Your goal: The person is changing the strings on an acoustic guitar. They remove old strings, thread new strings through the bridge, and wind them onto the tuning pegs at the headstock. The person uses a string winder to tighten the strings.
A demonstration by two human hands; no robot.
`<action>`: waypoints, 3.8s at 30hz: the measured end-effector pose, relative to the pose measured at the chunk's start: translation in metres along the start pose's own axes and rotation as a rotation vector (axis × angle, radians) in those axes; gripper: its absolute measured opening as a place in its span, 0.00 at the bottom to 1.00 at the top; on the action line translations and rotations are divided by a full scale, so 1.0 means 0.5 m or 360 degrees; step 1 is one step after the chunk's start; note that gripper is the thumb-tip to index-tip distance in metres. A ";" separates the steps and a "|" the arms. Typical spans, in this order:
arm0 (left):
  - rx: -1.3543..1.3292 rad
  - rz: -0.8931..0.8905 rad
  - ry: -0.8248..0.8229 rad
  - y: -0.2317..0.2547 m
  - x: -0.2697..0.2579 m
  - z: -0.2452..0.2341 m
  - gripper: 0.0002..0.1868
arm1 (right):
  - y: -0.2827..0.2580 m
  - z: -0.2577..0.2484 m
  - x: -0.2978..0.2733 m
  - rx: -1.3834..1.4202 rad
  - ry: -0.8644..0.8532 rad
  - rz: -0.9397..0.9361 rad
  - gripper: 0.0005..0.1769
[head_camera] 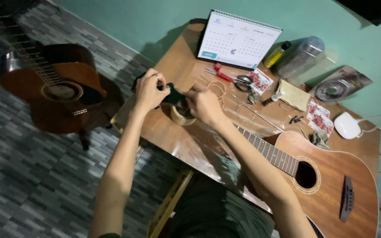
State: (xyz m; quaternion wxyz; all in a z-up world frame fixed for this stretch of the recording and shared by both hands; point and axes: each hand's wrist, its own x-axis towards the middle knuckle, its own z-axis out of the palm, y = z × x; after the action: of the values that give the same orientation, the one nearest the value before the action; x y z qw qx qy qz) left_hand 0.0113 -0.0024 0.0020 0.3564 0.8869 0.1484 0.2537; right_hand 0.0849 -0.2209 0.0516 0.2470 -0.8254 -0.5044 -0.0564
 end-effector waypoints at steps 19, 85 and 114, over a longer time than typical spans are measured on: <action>0.0053 -0.0076 0.0024 -0.006 0.008 0.013 0.08 | 0.496 0.019 0.109 -0.0969 -0.0291 0.0112 0.14; -0.0015 0.0069 0.0094 0.014 0.016 -0.009 0.07 | 0.204 0.122 0.289 0.0216 -0.1087 0.0215 0.14; -0.0189 0.0066 -0.0088 0.013 0.011 -0.043 0.06 | 0.130 0.066 0.282 0.1394 -0.0804 0.0605 0.14</action>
State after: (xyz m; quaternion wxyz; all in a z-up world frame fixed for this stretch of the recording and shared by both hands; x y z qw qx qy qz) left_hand 0.0046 0.0074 0.0216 0.4070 0.8738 0.1047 0.2448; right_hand 0.2043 -0.1161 0.0482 0.4450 -0.7098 -0.3663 0.4050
